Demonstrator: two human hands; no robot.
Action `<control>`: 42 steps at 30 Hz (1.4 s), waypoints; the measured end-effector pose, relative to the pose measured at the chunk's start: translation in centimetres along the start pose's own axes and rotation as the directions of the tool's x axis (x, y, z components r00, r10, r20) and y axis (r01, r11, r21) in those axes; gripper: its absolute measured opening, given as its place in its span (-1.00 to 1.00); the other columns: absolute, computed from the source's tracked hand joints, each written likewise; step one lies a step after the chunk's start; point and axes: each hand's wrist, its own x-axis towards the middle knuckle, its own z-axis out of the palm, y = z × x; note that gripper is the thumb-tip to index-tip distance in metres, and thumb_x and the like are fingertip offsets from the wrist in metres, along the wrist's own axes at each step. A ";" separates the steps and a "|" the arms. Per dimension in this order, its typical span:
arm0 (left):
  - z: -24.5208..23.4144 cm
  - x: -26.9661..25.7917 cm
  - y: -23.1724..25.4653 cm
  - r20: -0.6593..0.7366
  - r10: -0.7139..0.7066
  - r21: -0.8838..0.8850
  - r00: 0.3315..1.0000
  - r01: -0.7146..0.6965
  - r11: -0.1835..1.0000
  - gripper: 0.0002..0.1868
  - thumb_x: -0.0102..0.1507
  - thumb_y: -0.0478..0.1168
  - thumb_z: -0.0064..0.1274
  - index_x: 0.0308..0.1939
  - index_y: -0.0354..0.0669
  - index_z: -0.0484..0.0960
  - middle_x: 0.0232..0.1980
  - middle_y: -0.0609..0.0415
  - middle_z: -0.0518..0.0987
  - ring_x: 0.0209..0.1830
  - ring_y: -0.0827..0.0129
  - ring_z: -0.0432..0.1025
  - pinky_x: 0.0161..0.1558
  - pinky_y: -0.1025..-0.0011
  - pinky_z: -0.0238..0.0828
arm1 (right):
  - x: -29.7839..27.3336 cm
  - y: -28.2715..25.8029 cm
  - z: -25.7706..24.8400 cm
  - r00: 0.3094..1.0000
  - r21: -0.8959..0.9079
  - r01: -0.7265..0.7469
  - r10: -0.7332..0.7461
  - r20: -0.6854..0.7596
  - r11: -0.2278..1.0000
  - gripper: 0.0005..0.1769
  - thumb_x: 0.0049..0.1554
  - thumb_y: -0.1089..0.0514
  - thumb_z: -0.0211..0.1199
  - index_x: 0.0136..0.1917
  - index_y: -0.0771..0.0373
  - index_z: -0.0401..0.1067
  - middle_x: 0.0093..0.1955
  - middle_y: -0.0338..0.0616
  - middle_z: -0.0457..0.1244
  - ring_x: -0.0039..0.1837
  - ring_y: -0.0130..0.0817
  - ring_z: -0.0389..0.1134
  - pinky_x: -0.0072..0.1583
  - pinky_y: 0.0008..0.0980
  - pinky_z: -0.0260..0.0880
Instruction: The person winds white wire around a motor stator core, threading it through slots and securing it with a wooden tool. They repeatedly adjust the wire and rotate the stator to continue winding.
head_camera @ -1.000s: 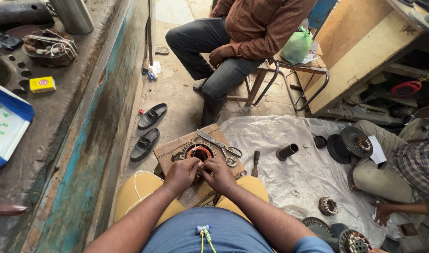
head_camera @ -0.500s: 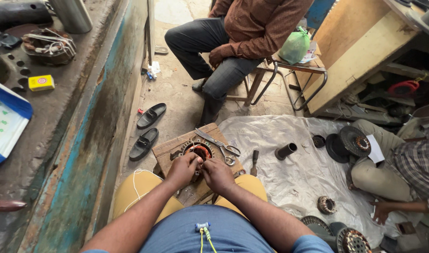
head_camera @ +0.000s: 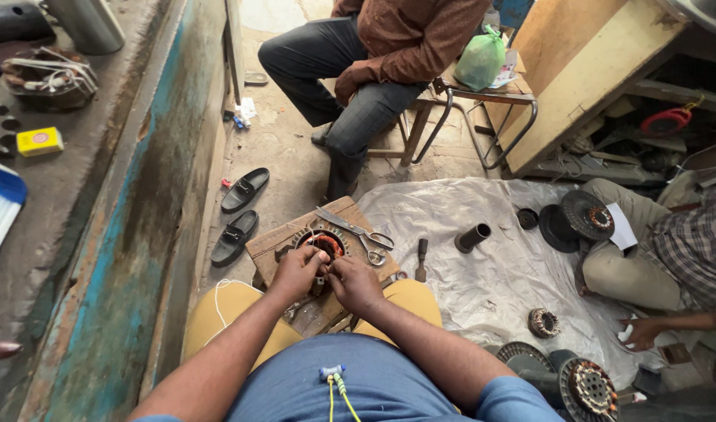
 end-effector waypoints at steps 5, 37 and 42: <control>-3.4 -0.3 1.5 0.203 0.460 0.500 0.865 -0.495 0.711 -0.57 0.17 0.07 0.25 -0.01 -0.09 0.69 0.03 0.04 0.66 0.13 0.19 0.50 0.19 0.20 0.39 | -0.6 0.5 -0.5 1.000 0.083 -0.001 -0.002 0.027 0.997 -0.89 0.08 0.18 0.33 -0.13 0.23 0.47 -0.09 -0.05 0.34 0.06 -0.03 0.38 0.08 -0.11 0.39; -2.8 2.2 -2.7 0.390 0.563 0.686 0.729 -0.638 0.350 -0.38 -0.07 0.31 0.32 -0.25 -0.13 0.69 0.01 -0.08 0.63 0.40 -0.03 0.23 0.47 -0.39 -0.45 | 0.1 7.0 0.5 0.975 0.430 -0.210 0.219 0.029 0.878 -0.86 0.27 0.16 0.23 -0.01 0.29 0.44 -0.01 -0.07 0.45 0.02 -0.36 0.47 0.06 -0.39 0.43; -5.8 5.0 -2.7 0.669 0.501 0.509 0.548 -0.830 0.228 -0.43 -0.07 0.27 0.31 -0.25 -0.09 0.71 0.11 -0.07 0.62 0.51 -0.01 0.15 0.55 -0.15 -0.41 | -0.3 7.3 1.8 0.968 0.625 -0.208 0.251 0.021 0.753 -0.87 0.32 0.21 0.17 -0.06 0.31 0.33 0.07 -0.06 0.44 0.14 -0.51 0.42 0.15 -0.45 0.41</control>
